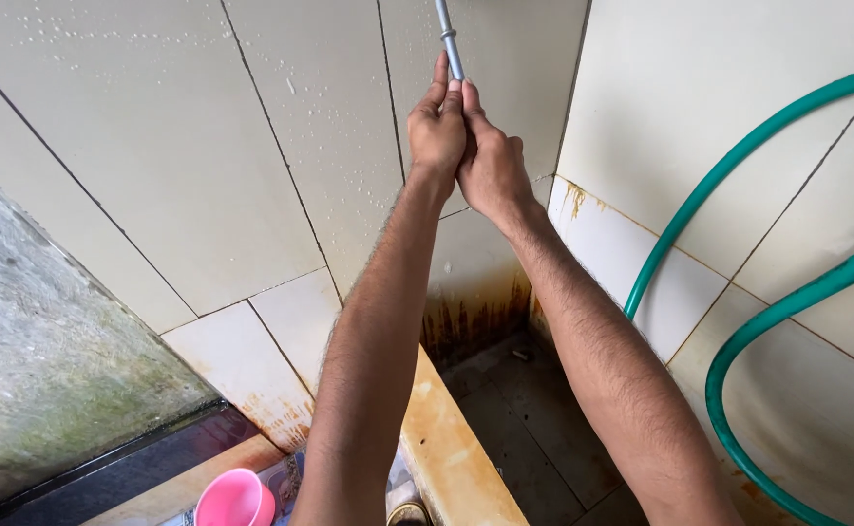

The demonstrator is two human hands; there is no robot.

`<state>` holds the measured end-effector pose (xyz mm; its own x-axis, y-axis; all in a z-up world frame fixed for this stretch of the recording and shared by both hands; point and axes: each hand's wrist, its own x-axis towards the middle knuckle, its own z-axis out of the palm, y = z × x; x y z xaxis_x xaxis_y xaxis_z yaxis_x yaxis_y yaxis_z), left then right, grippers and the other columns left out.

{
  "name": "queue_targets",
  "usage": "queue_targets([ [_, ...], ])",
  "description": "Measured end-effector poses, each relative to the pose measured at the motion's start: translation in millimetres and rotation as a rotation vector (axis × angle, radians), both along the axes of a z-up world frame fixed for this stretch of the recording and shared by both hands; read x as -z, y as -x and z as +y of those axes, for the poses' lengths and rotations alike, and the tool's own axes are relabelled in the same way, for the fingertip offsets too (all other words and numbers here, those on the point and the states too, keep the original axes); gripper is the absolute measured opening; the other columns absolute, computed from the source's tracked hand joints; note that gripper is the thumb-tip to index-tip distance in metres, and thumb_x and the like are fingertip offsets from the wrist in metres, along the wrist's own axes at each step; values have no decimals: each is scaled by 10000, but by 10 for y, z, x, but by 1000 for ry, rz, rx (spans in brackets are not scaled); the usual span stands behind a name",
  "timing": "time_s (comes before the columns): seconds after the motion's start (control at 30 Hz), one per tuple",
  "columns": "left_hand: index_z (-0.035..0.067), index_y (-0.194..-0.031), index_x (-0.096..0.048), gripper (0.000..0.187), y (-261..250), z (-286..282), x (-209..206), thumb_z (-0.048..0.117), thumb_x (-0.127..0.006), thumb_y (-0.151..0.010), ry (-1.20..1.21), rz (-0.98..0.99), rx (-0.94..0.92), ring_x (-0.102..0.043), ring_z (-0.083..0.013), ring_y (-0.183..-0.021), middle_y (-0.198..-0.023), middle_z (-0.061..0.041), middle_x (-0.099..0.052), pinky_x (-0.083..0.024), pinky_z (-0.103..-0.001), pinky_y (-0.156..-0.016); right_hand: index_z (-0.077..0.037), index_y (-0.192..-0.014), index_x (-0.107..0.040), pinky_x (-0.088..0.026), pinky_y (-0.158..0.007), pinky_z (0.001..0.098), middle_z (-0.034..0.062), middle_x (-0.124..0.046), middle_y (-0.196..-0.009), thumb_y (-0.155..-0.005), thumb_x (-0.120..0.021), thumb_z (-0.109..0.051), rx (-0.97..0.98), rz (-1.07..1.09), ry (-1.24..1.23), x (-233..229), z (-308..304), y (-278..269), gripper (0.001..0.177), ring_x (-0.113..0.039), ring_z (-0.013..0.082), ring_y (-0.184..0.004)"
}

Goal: Scrubbing wall tiles and grout with a cleaning brush and rinsing with water

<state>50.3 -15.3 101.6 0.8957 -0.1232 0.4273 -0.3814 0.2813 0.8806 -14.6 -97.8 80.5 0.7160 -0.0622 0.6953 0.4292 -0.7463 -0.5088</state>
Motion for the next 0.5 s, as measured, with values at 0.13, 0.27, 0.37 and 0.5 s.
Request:
queue_targets([
  [0.13,264,-1567,-468,464,-36,-79,541,211,-496,-1106,-35,-26,-39,-657,-28,-1044,-1273,-10,-673,-592,-252,-913,-153,-1643,-151,-663,-597,318,77,-738,-879,-1088,-521,-113,17,91,-9,374,-48,137,669,-769,188,-728],
  [0.27,199,-1574,-443,507,78,-171,1310,158,-498,-1071,-76,116,3,-664,-121,-886,-1080,-85,-717,-598,-292,-820,-158,-1644,-213,-647,-659,390,148,-759,-880,-1017,-546,-53,32,97,-14,1140,-142,280,717,-781,273,-785],
  [0.37,133,-1550,-489,470,175,-268,2091,153,-510,-1081,-95,198,-8,-667,-143,-902,-1082,-90,-724,-581,-291,-819,-171,-1633,-301,-629,-708,467,228,-751,-928,-999,-571,-32,56,144,-14,1647,-173,576,703,-754,379,-852],
  [0.5,96,-1525,-510,449,319,-332,2991,192,-538,-1087,-276,211,-116,-686,-122,-1044,-1202,-72,-705,-529,-297,-907,-140,-1597,-332,-611,-696,523,275,-723,-995,-974,-616,-42,-16,137,-31,2212,-223,886,692,-721,456,-856],
])
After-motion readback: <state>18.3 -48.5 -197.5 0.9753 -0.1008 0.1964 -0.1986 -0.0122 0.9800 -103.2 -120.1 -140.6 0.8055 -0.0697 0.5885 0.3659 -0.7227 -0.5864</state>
